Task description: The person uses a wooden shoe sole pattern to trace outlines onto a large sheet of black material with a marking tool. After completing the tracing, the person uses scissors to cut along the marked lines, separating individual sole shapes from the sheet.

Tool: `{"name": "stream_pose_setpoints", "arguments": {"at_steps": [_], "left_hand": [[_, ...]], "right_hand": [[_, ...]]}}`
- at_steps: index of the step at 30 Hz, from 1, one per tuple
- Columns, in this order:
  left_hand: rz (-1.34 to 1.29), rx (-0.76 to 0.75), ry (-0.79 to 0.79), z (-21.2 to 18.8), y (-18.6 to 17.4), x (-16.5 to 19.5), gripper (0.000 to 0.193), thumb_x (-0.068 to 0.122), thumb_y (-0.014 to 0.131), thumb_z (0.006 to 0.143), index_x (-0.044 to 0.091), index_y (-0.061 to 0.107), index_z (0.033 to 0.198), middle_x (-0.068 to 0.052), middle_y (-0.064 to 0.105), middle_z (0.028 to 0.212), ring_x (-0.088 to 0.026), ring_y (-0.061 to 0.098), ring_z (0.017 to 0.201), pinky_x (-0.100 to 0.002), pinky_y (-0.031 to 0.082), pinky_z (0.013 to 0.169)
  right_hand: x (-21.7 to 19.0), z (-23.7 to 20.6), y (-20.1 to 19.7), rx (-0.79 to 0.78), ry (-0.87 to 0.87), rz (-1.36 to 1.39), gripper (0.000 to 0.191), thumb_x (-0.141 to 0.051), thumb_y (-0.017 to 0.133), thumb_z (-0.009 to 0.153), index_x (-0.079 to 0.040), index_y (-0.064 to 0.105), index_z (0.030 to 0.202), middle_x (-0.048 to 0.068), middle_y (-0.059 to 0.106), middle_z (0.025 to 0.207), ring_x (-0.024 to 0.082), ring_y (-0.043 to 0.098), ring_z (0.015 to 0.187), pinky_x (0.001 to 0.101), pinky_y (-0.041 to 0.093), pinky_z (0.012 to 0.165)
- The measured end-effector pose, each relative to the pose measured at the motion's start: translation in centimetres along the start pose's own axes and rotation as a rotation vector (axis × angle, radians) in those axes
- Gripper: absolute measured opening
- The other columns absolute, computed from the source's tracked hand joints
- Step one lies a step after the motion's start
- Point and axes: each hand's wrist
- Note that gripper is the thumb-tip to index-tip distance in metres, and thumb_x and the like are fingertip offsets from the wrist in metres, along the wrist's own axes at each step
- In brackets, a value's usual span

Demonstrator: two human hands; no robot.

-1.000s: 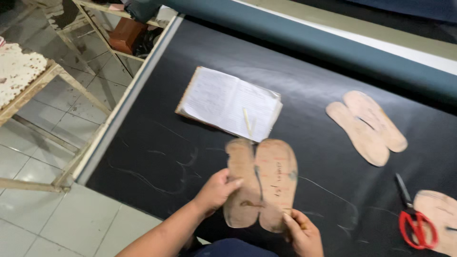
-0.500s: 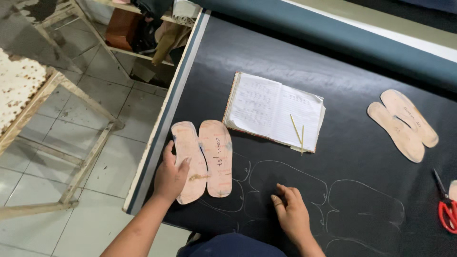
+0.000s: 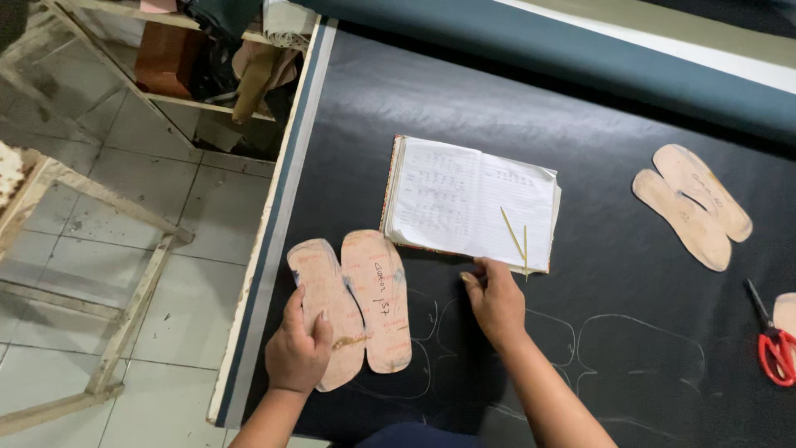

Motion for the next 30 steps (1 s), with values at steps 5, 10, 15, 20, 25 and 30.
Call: {"name": "stream_pose_setpoints", "arguments": {"at_steps": [5,10,15,20,25,30], "left_hand": [[0.072,0.089,0.069,0.6,0.9,0.0,0.064,0.026,0.064,0.085,0.006,0.046,0.143,-0.023,0.074,0.100,-0.039,0.074,0.082,-0.046,0.059,0.066],[0.098,-0.008,-0.033,1.1,1.6,-0.4,0.065,0.025,0.065,0.082,0.007,0.048,0.142,-0.020,0.074,0.103,-0.037,0.075,0.083,-0.045,0.060,0.068],[0.082,0.066,0.023,1.1,3.2,-1.8,0.066,0.023,0.066,0.079,0.005,0.049,0.140,-0.021,0.073,0.114,-0.037,0.075,0.092,-0.044,0.060,0.074],[0.011,0.066,0.117,1.0,5.2,-5.5,0.069,0.025,0.067,0.078,-0.002,0.047,0.138,-0.025,0.069,0.121,-0.037,0.074,0.101,-0.042,0.060,0.083],[-0.007,0.057,0.226,0.8,6.5,-7.8,0.067,0.024,0.062,0.084,-0.008,0.041,0.139,-0.030,0.066,0.123,-0.038,0.073,0.104,-0.043,0.059,0.088],[0.006,0.004,0.168,0.7,6.2,-7.4,0.067,0.022,0.060,0.085,-0.009,0.039,0.141,-0.031,0.066,0.120,-0.038,0.073,0.104,-0.042,0.060,0.088]], "right_hand": [[1.1,4.5,0.9,0.060,-0.192,-0.089,0.035,-0.023,0.080,0.086,-0.009,0.065,0.114,0.008,0.067,0.095,0.027,0.068,0.082,0.0391,0.053,0.071],[1.6,7.0,1.3,0.075,-0.231,-0.065,0.028,-0.023,0.080,0.086,-0.012,0.069,0.110,0.006,0.065,0.093,0.025,0.068,0.080,0.0379,0.053,0.068],[1.0,10.8,1.5,0.083,-0.217,-0.069,0.026,-0.020,0.081,0.085,-0.012,0.071,0.107,0.006,0.065,0.092,0.025,0.068,0.079,0.0377,0.053,0.067],[1.2,15.6,2.2,0.125,-0.225,-0.024,0.025,-0.019,0.081,0.086,-0.010,0.071,0.108,0.007,0.065,0.094,0.024,0.068,0.081,0.0363,0.053,0.068],[1.2,19.3,2.6,0.117,-0.200,-0.007,0.026,-0.021,0.081,0.087,-0.009,0.070,0.108,0.006,0.065,0.096,0.021,0.069,0.080,0.0351,0.054,0.067],[1.1,20.3,2.8,0.113,-0.152,-0.047,0.026,-0.023,0.081,0.087,-0.009,0.070,0.106,0.006,0.066,0.096,0.021,0.069,0.079,0.0360,0.054,0.066]]}}
Point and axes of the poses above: each hand's wrist, its own z-axis towards the middle knuckle, its own y-axis out of the palm, x = y × z
